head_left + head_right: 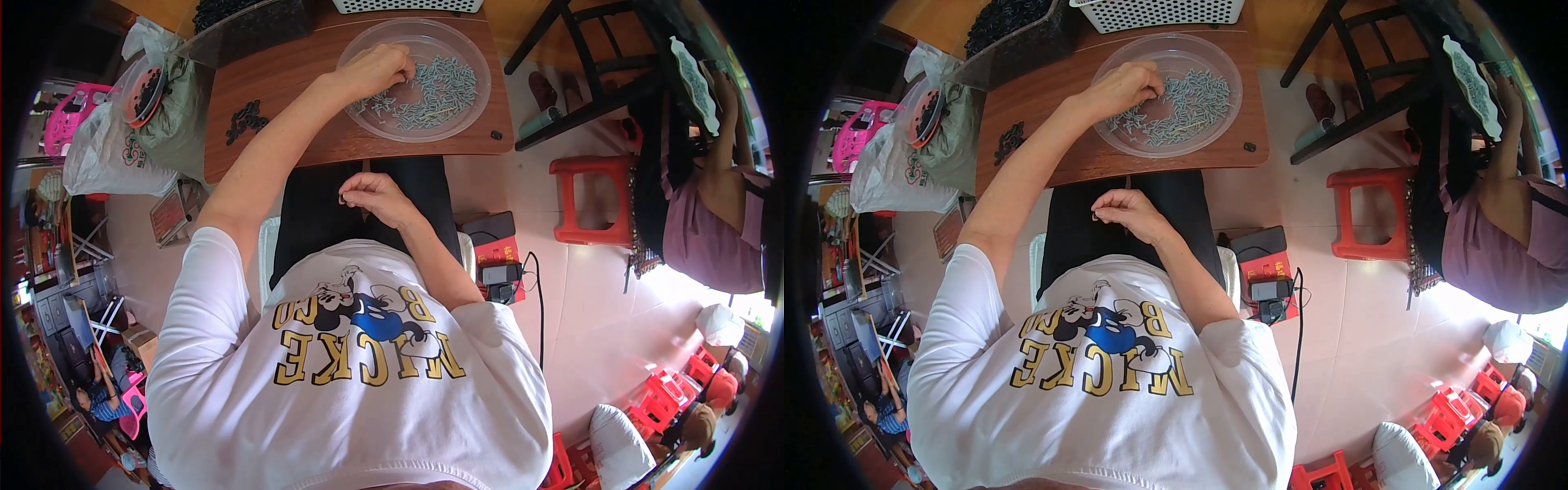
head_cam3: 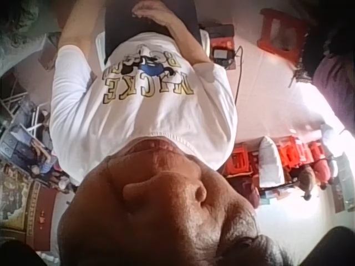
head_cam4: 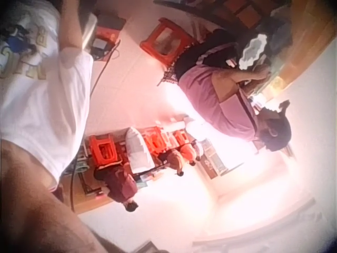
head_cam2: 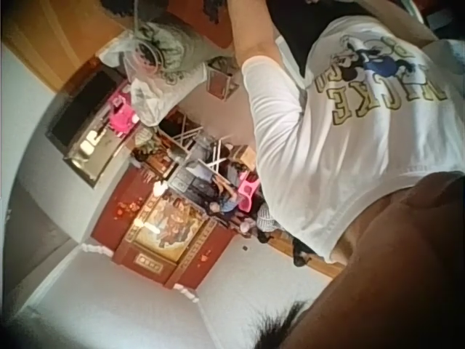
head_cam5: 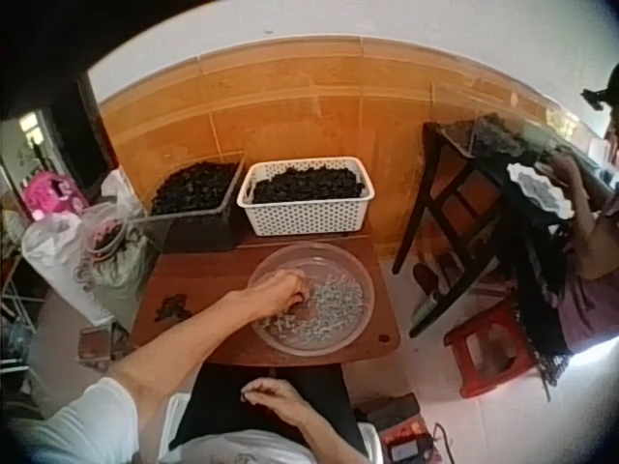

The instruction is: The person assembles plastic cord locks by inserting metal springs into plastic components by hand, places assembled pieces into a basket, and scoops additional plastic components from a container onto the table.

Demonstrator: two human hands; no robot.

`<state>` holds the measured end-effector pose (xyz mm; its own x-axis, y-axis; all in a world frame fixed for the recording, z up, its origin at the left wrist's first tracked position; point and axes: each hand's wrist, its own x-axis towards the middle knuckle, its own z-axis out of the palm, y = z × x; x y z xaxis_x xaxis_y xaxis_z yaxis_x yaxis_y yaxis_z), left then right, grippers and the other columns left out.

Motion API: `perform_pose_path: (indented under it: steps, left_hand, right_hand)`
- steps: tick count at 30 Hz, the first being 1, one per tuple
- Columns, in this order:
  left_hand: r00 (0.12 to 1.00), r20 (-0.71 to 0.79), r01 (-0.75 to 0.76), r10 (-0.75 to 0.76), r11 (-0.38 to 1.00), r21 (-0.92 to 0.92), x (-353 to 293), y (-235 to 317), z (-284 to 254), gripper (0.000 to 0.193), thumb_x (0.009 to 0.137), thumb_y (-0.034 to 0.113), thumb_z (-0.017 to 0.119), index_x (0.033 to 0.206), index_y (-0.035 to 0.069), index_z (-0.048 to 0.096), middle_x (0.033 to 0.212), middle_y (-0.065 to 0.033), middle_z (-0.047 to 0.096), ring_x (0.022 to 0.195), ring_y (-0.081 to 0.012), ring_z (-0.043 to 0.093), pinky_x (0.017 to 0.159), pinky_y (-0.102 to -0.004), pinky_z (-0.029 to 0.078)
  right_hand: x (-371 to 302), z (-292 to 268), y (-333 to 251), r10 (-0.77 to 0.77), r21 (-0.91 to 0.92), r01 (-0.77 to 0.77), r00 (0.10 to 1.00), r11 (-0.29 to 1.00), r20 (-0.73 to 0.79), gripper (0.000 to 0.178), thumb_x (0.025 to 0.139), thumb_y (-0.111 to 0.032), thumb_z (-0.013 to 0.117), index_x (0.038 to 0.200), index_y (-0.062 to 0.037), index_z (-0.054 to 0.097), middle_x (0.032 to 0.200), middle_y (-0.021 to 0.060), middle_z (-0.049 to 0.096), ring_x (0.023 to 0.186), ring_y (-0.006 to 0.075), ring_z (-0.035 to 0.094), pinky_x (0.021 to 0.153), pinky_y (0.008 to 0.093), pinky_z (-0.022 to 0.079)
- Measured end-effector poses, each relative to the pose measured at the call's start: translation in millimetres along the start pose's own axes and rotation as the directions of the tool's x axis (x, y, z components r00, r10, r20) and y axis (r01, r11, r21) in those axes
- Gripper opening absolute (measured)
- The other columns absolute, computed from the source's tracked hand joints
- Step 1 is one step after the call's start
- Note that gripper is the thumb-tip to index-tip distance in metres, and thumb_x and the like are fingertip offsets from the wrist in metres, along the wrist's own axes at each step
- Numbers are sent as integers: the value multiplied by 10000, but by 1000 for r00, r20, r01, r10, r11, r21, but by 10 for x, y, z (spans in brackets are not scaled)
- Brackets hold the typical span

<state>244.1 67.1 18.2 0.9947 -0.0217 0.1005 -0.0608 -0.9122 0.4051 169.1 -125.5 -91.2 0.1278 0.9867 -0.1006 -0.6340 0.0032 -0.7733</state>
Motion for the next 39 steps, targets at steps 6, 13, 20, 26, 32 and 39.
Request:
perform_pose_path:
  steps: [6, 13, 20, 26, 32, 39]
  left_hand:
    - [993, -6, -121, 122, 991, 55, 16, 28, -13, 86, 762, 32, 639, 845, 20, 657, 880, -111, 597, 859, -308, 601, 734, -405, 472]
    - [983, -73, -169, 169, 986, 5, -148, 12, 8, 109, 800, 61, 606, 896, 8, 608, 827, -111, 579, 792, -300, 578, 685, -387, 447]
    - [917, -192, 25, -349, 531, -847, -1030, 514, -291, 147, 862, 64, 598, 992, 0, 615, 897, -56, 645, 737, -106, 577, 661, -234, 464]
    - [738, -41, -249, -674, -215, -944, -2023, 608, 17, 109, 856, 41, 615, 960, 6, 621, 908, -67, 645, 755, -109, 596, 686, -212, 486]
    - [658, -58, -402, -751, -285, -870, -2422, 529, 57, 91, 847, 17, 617, 939, 19, 622, 896, -74, 643, 778, -110, 598, 716, -223, 497]
    - [623, -18, -471, -782, -357, -807, -2532, 536, -95, 104, 857, 14, 601, 953, 21, 640, 875, -75, 646, 739, -118, 587, 710, -255, 510]
  right_hand:
    - [-8, -17, 13, 5, 7, -5, 1000, 1000, -7, 95, 825, -38, 639, 916, -14, 652, 807, 53, 642, 716, 92, 558, 681, 212, 455]
    - [-5, 45, -2, 12, 50, -8, 998, 999, -68, 123, 826, -24, 635, 947, -5, 652, 838, 56, 645, 734, 95, 576, 689, 205, 463]
    - [-90, -56, -27, -23, 324, 102, 971, 941, -239, 193, 844, -8, 614, 1035, 15, 624, 869, 66, 629, 752, 123, 577, 702, 231, 477]
    - [26, 507, -404, -68, 367, 148, 973, 919, -221, 171, 871, -8, 582, 1036, 12, 624, 865, 60, 614, 742, 122, 565, 698, 237, 484]
    - [297, 967, -653, -2, 242, 50, 981, 969, -194, 257, 870, 19, 566, 1125, 22, 594, 913, 81, 645, 827, 173, 652, 750, 267, 548]
    - [465, 1273, -642, 28, 23, -23, 977, 999, -212, 191, 841, 6, 620, 1030, 30, 630, 890, 109, 664, 841, 181, 664, 744, 252, 540]
